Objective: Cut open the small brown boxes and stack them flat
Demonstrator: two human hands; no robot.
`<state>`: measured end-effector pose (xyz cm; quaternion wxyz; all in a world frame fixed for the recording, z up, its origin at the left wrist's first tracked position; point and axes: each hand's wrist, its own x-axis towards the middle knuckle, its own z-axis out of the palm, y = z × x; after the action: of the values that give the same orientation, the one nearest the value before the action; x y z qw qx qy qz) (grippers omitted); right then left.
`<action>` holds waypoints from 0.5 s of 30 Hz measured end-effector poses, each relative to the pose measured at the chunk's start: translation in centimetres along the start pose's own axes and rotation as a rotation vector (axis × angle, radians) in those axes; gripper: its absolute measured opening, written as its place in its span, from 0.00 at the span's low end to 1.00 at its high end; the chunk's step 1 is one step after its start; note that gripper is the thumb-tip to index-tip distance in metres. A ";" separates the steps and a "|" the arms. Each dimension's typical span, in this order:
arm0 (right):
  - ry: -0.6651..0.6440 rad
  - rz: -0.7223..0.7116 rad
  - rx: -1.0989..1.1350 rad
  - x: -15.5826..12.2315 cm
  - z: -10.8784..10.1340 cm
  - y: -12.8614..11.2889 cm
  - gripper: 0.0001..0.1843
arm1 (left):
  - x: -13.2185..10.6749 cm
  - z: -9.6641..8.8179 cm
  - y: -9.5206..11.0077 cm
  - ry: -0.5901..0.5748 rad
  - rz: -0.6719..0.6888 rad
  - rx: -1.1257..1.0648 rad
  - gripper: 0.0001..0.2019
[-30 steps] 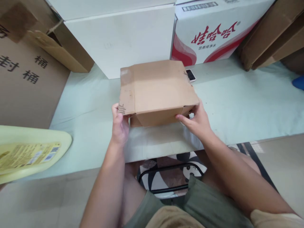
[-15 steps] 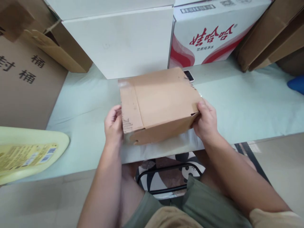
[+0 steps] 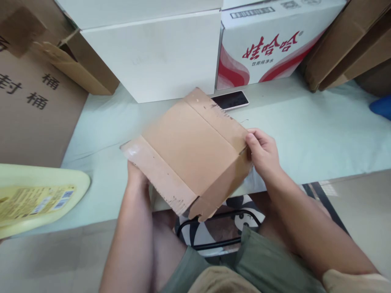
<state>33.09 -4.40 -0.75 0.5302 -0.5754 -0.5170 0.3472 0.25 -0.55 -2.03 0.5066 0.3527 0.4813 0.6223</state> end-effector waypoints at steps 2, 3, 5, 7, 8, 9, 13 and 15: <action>0.057 -0.018 -0.100 0.2 -0.1 0.1 0.22 | -0.2 0.4 1.0 -0.002 0.000 -0.058 0.18; 0.094 -0.035 -0.144 0.3 -0.1 0.3 0.21 | -0.4 0.7 1.5 -0.011 0.010 -0.101 0.21; 0.164 -0.066 -0.202 0.4 0.0 1.0 0.22 | -0.8 1.2 2.2 -0.026 0.050 -0.185 0.26; 0.183 -0.042 -0.153 0.6 0.1 1.8 0.27 | -1.0 1.3 2.6 -0.024 0.090 -0.225 0.29; 0.159 0.007 -0.081 0.7 0.1 2.2 0.29 | -1.1 1.3 2.6 -0.016 0.099 -0.230 0.30; 0.123 0.072 0.013 0.8 0.2 2.4 0.30 | -1.1 1.2 2.6 -0.010 0.096 -0.233 0.29; 0.026 0.263 0.355 0.7 0.6 2.2 0.30 | -0.8 1.0 2.5 -0.010 0.062 -0.261 0.28; -0.088 0.300 0.414 0.2 0.8 1.4 0.32 | -0.7 1.4 2.5 0.009 0.071 -0.272 0.26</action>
<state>32.73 -3.92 -2.22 0.5560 -0.5093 -0.3665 0.5451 1.00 -0.90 0.78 0.5252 0.2948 0.3819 0.7010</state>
